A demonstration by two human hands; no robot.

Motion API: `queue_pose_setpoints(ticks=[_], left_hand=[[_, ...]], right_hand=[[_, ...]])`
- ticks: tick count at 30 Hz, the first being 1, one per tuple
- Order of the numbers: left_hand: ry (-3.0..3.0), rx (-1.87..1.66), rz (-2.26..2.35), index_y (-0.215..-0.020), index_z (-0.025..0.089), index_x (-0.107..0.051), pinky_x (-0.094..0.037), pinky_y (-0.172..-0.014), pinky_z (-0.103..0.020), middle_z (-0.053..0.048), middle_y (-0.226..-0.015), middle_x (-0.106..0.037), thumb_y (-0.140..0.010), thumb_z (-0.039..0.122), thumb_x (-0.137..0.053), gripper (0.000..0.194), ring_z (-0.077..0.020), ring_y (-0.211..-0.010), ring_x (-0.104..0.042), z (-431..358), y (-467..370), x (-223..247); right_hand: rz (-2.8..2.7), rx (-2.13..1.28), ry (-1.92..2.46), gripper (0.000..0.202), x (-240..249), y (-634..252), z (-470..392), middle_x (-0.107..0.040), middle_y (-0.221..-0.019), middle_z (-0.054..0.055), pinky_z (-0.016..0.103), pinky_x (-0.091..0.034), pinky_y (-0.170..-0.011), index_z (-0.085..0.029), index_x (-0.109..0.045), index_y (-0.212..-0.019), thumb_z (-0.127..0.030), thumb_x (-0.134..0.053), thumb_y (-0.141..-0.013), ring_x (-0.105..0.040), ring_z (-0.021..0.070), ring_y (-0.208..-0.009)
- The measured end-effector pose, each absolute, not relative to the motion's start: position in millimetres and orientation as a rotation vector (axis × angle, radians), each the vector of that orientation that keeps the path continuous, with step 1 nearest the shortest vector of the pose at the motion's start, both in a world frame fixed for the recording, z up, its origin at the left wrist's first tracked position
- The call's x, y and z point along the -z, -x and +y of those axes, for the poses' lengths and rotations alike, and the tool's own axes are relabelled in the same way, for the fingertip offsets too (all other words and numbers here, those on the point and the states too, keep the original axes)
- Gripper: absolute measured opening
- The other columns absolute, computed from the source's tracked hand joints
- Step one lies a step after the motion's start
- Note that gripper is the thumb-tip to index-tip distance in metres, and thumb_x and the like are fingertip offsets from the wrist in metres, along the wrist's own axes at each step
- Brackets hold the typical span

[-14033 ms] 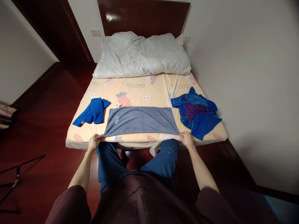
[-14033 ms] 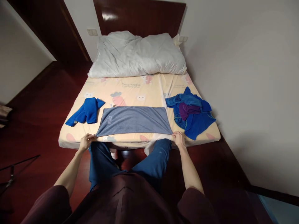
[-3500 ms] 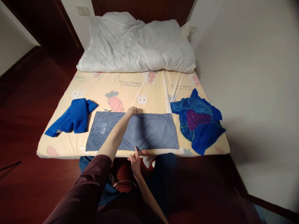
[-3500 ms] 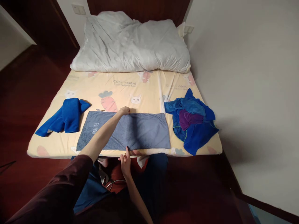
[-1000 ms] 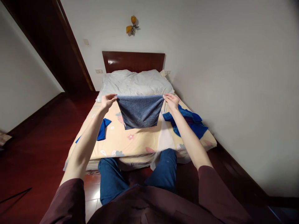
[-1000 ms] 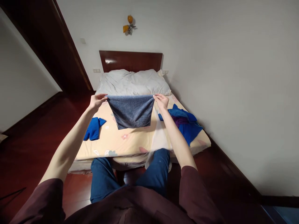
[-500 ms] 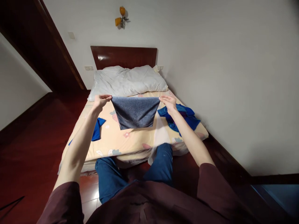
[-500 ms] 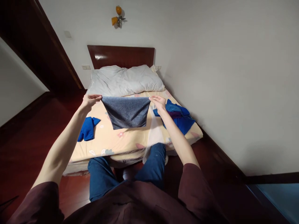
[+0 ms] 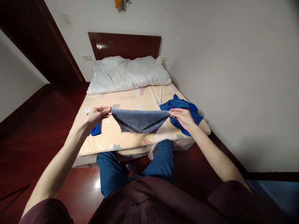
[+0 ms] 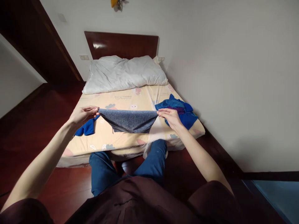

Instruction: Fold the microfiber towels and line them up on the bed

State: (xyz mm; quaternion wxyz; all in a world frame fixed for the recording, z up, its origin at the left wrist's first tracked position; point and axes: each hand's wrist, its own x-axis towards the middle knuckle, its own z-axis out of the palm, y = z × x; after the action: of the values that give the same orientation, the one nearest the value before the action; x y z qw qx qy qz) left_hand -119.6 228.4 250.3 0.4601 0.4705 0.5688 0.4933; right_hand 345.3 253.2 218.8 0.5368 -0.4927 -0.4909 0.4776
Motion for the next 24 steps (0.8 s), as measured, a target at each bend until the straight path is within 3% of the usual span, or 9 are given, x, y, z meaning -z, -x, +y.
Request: queue_pose_setpoints(ticks=[6,13,16,19,24], left_hand=[[-1.055,-1.191,1.384,-0.088,0.013,-0.074,-0.065,-0.079,-0.034,-0.010,-0.087,-0.075,-0.068,0.027,-0.090,0.030,-0.0219,-0.083,-0.075,240,125,-227],[-0.996,-1.247,1.436,-0.080,0.011,-0.069,-0.063,-0.084,-0.039,-0.008,-0.078,-0.072,-0.076,0.016,-0.084,0.017,-0.0171,-0.073,-0.072,310,127,-203],[-1.133,-1.368,1.398,-0.081,0.012,-0.066,-0.062,-0.089,-0.043,-0.003,-0.073,-0.068,-0.082,0.013,-0.079,0.012,-0.0149,-0.073,-0.070,350,131,-214],[-1.265,-1.498,1.365,-0.094,0.012,-0.065,-0.060,-0.093,-0.045,0.003,-0.072,-0.066,-0.088,0.012,-0.073,0.010,-0.0107,-0.071,-0.066,377,138,-229],[-1.517,-1.712,1.341,-0.108,0.011,-0.067,-0.061,-0.082,-0.039,0.000,-0.088,-0.070,-0.086,0.032,-0.079,0.033,-0.0116,-0.078,-0.068,364,148,-216]], right_hand=[[-1.104,-1.247,1.178,0.051,-211,-335,272,-0.074,-0.072,0.003,0.022,-0.055,-0.058,-0.015,-0.076,-0.085,-0.037,-0.102,-0.047,-0.067,0.0119,-0.062],[-0.991,-1.317,1.214,0.043,-185,-296,357,-0.072,-0.071,0.002,0.019,-0.054,-0.056,-0.015,-0.071,-0.081,-0.024,-0.101,-0.051,-0.066,0.0100,-0.061],[-1.065,-1.172,1.172,0.045,-184,-282,400,-0.072,-0.072,0.001,0.020,-0.056,-0.060,-0.015,-0.070,-0.085,-0.031,-0.100,-0.055,-0.068,0.0110,-0.064],[-1.205,-0.977,1.068,0.050,-187,-278,428,-0.075,-0.081,0.003,0.025,-0.059,-0.070,-0.017,-0.069,-0.093,-0.044,-0.096,-0.061,-0.072,0.0138,-0.073],[-1.355,-0.797,0.971,0.054,-166,-286,426,-0.077,-0.091,0.005,0.033,-0.060,-0.083,-0.019,-0.070,-0.101,-0.055,-0.090,-0.066,-0.074,0.0195,-0.086]])
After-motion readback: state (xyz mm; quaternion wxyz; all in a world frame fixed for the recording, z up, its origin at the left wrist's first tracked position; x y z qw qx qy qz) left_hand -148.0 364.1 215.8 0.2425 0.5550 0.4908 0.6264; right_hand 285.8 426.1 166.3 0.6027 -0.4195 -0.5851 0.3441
